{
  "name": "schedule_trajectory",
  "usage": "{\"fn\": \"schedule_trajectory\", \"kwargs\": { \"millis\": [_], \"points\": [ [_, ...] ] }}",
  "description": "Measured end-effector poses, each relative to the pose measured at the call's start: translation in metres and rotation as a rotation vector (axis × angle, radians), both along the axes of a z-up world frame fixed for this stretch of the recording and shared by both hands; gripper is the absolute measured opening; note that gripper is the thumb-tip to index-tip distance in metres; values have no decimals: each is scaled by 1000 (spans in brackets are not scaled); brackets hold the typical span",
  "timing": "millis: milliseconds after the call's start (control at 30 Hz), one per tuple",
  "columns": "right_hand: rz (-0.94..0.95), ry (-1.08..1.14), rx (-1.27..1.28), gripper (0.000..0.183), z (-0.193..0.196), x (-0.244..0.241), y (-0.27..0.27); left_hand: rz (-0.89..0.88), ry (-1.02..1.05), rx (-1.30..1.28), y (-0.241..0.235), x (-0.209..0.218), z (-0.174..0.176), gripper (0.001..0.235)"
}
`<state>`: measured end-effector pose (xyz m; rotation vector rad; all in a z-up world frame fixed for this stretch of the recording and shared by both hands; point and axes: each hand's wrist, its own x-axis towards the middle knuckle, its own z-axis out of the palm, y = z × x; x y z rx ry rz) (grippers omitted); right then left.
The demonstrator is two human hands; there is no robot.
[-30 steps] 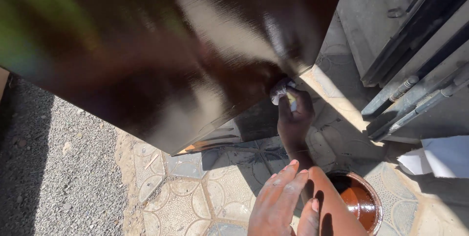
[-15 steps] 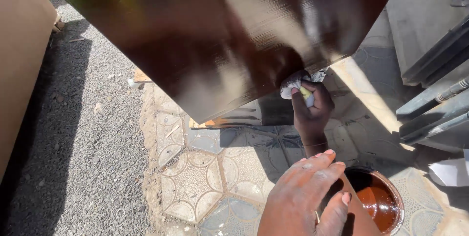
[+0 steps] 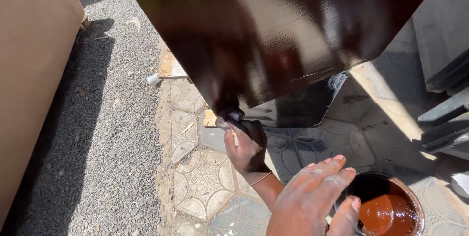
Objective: Applying wood stain to the exterior of a cabinet using a rag dipped in a bucket of stain.
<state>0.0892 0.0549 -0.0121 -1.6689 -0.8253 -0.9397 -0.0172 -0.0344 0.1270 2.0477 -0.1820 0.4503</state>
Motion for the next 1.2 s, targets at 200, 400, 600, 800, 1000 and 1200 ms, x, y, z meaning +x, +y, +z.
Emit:
{"fn": "schedule_trajectory", "kwargs": {
  "millis": [200, 400, 600, 800, 1000, 1200],
  "points": [
    [-310, 67, 49, 15, 2, 101, -100, 1, -22, 5, 2, 7, -16, 39],
    [-284, 258, 320, 14, -6, 233, -234, -23, -15, -2, 0, 18, -24, 37],
    [-36, 480, 508, 15, 1, 246, -267, -30, -34, -46, -4, 22, -17, 35],
    [-160, 265, 299, 12, 15, 137, -127, -8, -109, -30, -8, 15, -13, 35],
    [3, 10, 127, 9, 32, 8, 7, -30, -3, -81, -10, 3, -6, 38],
    [194, -91, 30, 28, 32, -27, 20, 51, -46, -44, -9, -3, -6, 34]
  ]
}}
